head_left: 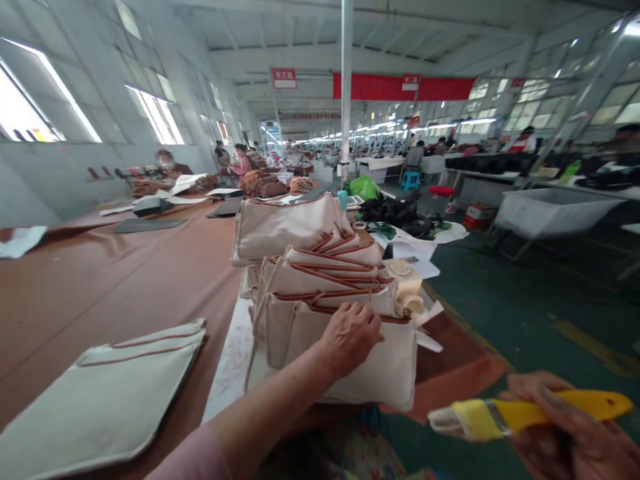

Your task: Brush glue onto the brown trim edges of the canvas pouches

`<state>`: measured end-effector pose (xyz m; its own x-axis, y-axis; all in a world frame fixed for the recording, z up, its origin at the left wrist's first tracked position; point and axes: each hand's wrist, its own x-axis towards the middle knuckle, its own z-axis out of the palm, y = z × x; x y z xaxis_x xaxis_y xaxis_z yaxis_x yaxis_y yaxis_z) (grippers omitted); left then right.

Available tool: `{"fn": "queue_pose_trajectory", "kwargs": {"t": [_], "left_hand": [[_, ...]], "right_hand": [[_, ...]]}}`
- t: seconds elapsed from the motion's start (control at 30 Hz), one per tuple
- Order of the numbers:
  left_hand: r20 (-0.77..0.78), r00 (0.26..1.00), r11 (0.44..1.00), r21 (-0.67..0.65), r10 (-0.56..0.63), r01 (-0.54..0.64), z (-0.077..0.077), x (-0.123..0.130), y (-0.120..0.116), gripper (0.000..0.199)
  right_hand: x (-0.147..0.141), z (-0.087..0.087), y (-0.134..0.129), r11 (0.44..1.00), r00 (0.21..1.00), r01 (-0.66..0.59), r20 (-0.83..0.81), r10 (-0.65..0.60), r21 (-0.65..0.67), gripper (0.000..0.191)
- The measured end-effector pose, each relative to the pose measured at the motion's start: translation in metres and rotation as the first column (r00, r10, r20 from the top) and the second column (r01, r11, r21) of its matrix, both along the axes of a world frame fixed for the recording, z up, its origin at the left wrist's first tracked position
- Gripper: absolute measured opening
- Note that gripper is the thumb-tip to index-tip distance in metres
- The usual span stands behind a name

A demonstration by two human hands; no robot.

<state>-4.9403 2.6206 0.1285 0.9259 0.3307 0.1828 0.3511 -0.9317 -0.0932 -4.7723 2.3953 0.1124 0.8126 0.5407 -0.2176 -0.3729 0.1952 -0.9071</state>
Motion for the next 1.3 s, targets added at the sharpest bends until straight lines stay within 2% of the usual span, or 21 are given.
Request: {"fn": "queue_pose_trajectory", "kwargs": {"t": [0.07, 0.13, 0.2, 0.3, 0.43, 0.53, 0.67, 0.73, 0.8, 0.87, 0.93, 1.0, 1.07, 1.1, 1.2, 1.3], "left_hand": [[-0.030, 0.997, 0.997, -0.032, 0.068, -0.069, -0.015, 0.031, 0.000, 0.034], [-0.029, 0.994, 0.993, -0.042, 0.109, -0.110, -0.027, 0.054, 0.000, 0.038], [-0.035, 0.987, 0.986, -0.058, 0.157, -0.159, -0.034, 0.071, -0.001, 0.035], [-0.068, 0.974, 0.971, -0.092, 0.214, -0.220, -0.037, 0.081, -0.008, 0.022], [-0.103, 0.980, 0.976, -0.118, 0.172, -0.184, -0.029, 0.062, -0.014, 0.019], [-0.108, 0.982, 0.981, -0.094, 0.158, -0.168, -0.027, 0.037, -0.013, 0.013], [-0.131, 0.968, 0.969, -0.098, 0.212, -0.226, -0.044, 0.018, -0.016, 0.014], [-0.138, 0.963, 0.962, -0.117, 0.232, -0.248, -0.056, 0.014, -0.024, 0.016], [-0.141, 0.960, 0.956, -0.137, 0.240, -0.259, -0.067, 0.009, -0.034, 0.017], [-0.127, 0.966, 0.958, -0.151, 0.226, -0.244, -0.072, -0.001, -0.045, 0.012], [-0.025, 0.978, 0.967, -0.145, 0.208, -0.209, -0.072, -0.019, -0.052, 0.007], [0.202, 0.959, 0.977, -0.120, 0.198, -0.176, -0.067, -0.041, -0.055, 0.012], [0.402, 0.898, 0.984, -0.083, 0.179, -0.159, -0.061, -0.063, -0.057, 0.015], [0.451, 0.878, 0.987, -0.067, 0.161, -0.147, -0.058, -0.072, -0.059, 0.016], [0.462, 0.878, 0.992, -0.054, 0.123, -0.110, -0.051, -0.091, -0.064, 0.015], [0.470, 0.872, 0.991, -0.077, 0.134, -0.110, -0.048, -0.094, -0.068, 0.013]], "right_hand": [[0.000, 0.009, -0.004, 0.998, 0.992, 0.063, -0.106, -0.066, -0.029, 0.035], [0.002, 0.013, -0.008, 0.992, 0.983, 0.119, -0.138, -0.123, -0.036, 0.036], [0.009, 0.010, -0.010, 0.991, 0.983, 0.135, -0.125, -0.133, 0.006, 0.033], [0.028, -0.003, -0.004, 0.982, 0.989, 0.141, -0.051, -0.136, 0.123, 0.030], [0.066, -0.018, 0.023, 0.968, 0.970, 0.190, 0.118, -0.211, 0.166, 0.030], [0.081, -0.019, 0.047, 0.968, 0.972, 0.167, 0.134, -0.194, 0.189, 0.029], [0.078, -0.023, 0.068, 0.970, 0.981, 0.100, 0.140, -0.132, 0.220, 0.030], [0.077, -0.029, 0.072, 0.978, 0.961, 0.116, 0.231, -0.154, 0.170, 0.032], [0.084, -0.034, 0.074, 0.979, 0.884, 0.197, 0.422, -0.202, 0.057, 0.036], [0.098, -0.037, 0.078, 0.956, 0.731, 0.286, 0.661, -0.169, -0.072, 0.040], [0.113, -0.039, 0.088, 0.941, 0.567, 0.282, 0.824, -0.008, -0.185, 0.043], [0.126, -0.044, 0.105, 0.938, 0.453, 0.205, 0.876, 0.162, -0.280, 0.043], [0.134, -0.054, 0.126, 0.927, 0.394, 0.126, 0.876, 0.279, -0.353, 0.042], [0.137, -0.060, 0.137, 0.920, 0.378, 0.100, 0.870, 0.317, -0.379, 0.040], [0.140, -0.083, 0.164, 0.888, 0.337, 0.051, 0.845, 0.416, -0.458, 0.038], [0.145, -0.098, 0.178, 0.858, 0.326, 0.034, 0.817, 0.475, -0.512, 0.038]]}}
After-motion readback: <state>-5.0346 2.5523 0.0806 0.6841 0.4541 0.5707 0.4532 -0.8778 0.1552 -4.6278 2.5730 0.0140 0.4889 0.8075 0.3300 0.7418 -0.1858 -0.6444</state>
